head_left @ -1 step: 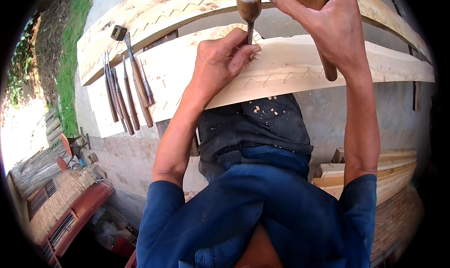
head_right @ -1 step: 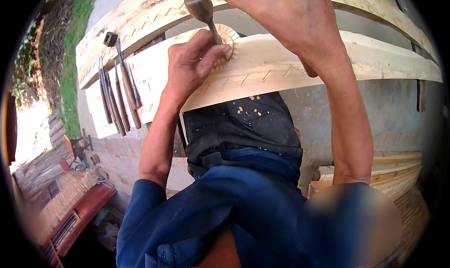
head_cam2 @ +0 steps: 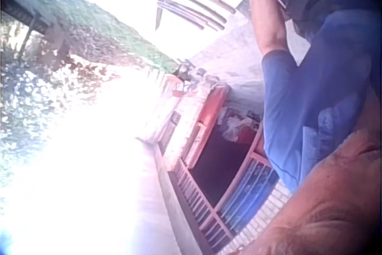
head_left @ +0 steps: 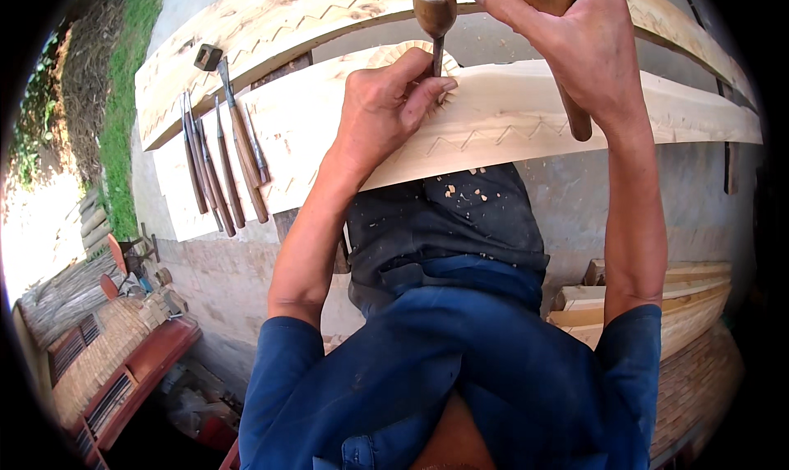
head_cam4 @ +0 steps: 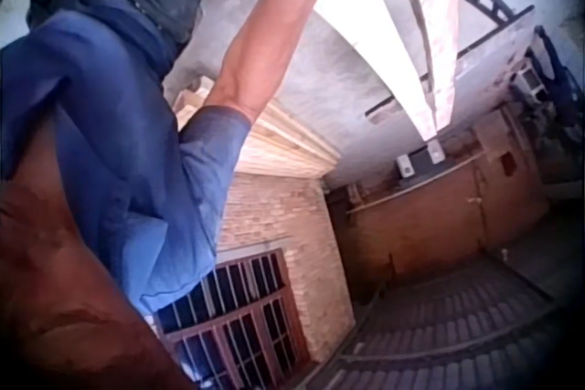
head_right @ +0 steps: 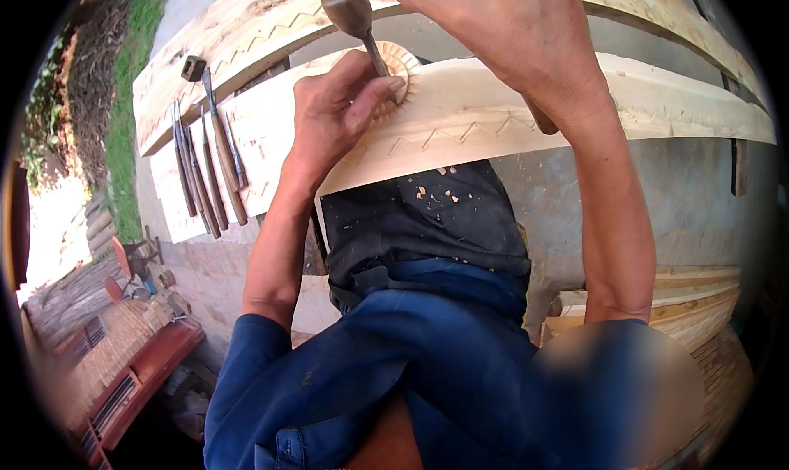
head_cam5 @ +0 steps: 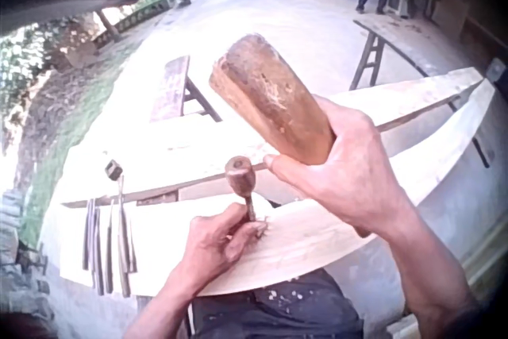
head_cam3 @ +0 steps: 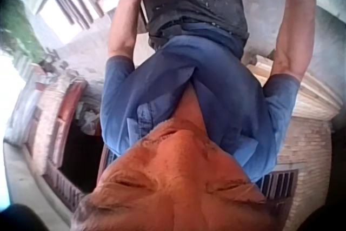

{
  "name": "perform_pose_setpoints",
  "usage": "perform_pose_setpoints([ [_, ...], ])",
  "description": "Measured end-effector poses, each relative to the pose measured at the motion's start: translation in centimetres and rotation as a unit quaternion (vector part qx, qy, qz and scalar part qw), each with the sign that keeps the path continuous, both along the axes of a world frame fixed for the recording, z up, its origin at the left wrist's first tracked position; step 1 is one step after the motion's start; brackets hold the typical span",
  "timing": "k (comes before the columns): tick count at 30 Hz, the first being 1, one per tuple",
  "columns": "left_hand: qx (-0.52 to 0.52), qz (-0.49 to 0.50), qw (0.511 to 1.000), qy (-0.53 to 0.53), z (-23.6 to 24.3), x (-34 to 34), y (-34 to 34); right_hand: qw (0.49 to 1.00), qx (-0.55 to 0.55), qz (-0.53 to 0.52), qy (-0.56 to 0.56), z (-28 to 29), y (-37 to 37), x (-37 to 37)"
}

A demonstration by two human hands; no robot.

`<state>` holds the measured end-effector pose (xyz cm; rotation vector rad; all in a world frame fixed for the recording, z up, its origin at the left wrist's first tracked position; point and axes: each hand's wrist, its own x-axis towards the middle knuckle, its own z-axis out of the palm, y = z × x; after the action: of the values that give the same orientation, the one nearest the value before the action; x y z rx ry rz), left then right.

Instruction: The person carves a circular decorative pattern into a wooden plank using a chisel and a wooden mallet.

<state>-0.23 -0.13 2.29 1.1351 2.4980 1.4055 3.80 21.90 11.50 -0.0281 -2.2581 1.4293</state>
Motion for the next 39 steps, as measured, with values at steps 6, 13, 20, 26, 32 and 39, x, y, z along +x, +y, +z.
perform_pose_setpoints([
  [6,-0.032,-0.022,0.999,0.025,0.3,-0.6,0.2,0.996,0.082,-0.039,-0.01,-0.1,-0.3,0.7],
  [13,0.008,0.02,0.998,-0.062,-1.5,-1.0,-0.8,0.999,0.004,-0.005,-0.032,0.4,0.2,1.3],
  [20,0.03,0.015,0.999,-0.022,-1.1,-0.8,0.0,0.995,-0.01,-0.02,-0.102,2.5,1.5,0.7],
  [26,0.005,0.023,1.0,-0.007,-0.7,-0.6,-0.6,0.995,0.074,-0.056,-0.036,0.0,-1.7,1.6],
  [32,0.005,0.024,1.0,-0.019,-1.0,-0.2,-1.2,0.996,0.073,-0.039,-0.041,-0.1,-1.6,1.3],
  [39,0.013,-0.008,1.0,0.012,-0.4,-0.1,-1.0,0.995,0.079,-0.021,-0.059,1.5,-2.2,0.5],
])
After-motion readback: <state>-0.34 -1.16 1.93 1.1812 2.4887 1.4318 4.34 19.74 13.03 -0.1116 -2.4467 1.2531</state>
